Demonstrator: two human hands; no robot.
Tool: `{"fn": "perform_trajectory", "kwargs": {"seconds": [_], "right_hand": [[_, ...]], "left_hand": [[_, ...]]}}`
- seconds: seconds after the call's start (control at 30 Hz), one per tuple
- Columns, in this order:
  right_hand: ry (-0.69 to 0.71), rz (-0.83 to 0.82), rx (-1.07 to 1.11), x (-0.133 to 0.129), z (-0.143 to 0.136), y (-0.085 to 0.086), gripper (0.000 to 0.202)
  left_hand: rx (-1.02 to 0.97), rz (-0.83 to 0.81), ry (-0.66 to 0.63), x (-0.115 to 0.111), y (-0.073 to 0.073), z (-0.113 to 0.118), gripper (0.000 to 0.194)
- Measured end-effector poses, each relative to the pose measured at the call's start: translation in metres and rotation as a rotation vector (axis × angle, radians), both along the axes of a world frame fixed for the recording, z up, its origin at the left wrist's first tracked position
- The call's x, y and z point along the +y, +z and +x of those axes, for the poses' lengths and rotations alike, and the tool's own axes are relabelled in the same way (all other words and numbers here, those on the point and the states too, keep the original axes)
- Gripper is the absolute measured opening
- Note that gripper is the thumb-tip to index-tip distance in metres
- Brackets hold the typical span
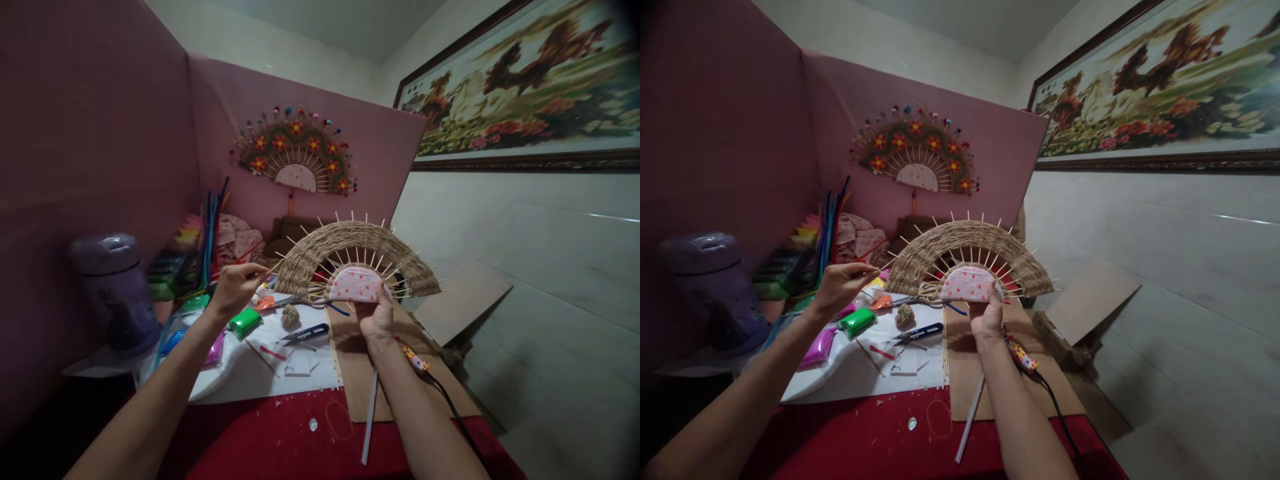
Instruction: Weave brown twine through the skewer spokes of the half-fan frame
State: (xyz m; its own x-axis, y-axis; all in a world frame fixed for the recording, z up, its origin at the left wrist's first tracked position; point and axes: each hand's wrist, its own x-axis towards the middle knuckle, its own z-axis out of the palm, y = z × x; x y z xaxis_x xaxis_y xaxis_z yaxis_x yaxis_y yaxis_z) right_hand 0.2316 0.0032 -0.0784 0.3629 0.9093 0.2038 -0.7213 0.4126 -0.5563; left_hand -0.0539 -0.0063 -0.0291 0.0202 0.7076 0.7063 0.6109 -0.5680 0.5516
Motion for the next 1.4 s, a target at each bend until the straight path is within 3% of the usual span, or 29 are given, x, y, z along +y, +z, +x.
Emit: {"fn": "perform_trajectory", "kwargs": {"seconds": [0.1,0.3,0.53,0.8,0.93,1.03,1.23,1.4], "right_hand": [[-0.014,0.023,-0.02,0.0,0.001,0.0,0.028],[-0.018,0.031,0.024,-0.002,0.004,0.003,0.026],[0.006,0.0,0.072,-0.003,0.006,0.002,0.023],[0.033,0.014,0.08,0.0,0.004,-0.002,0.023],[0.016,0.009,0.064,0.001,0.005,-0.003,0.026],[0.007,0.011,0.057,0.004,0.006,-0.006,0.028],[-0.016,0.041,0.032,0.005,0.006,-0.008,0.031],[-0.029,0.047,0.015,0.001,0.002,-0.004,0.029]], "left_hand": [[-0.048,-0.065,-0.061,0.002,-0.002,0.0,0.026],[0.053,-0.083,-0.035,0.003,-0.003,-0.003,0.028],[-0.015,-0.142,-0.18,0.012,-0.011,-0.005,0.029],[-0.522,-0.524,-0.46,0.008,-0.016,0.013,0.036],[-0.637,-0.603,-0.568,0.003,-0.014,0.018,0.035],[-0.605,-0.586,-0.539,0.003,-0.015,0.021,0.032],[-0.438,-0.421,-0.317,0.003,-0.012,0.025,0.032],[-0.32,-0.258,-0.28,0.004,-0.011,0.026,0.032]]}}
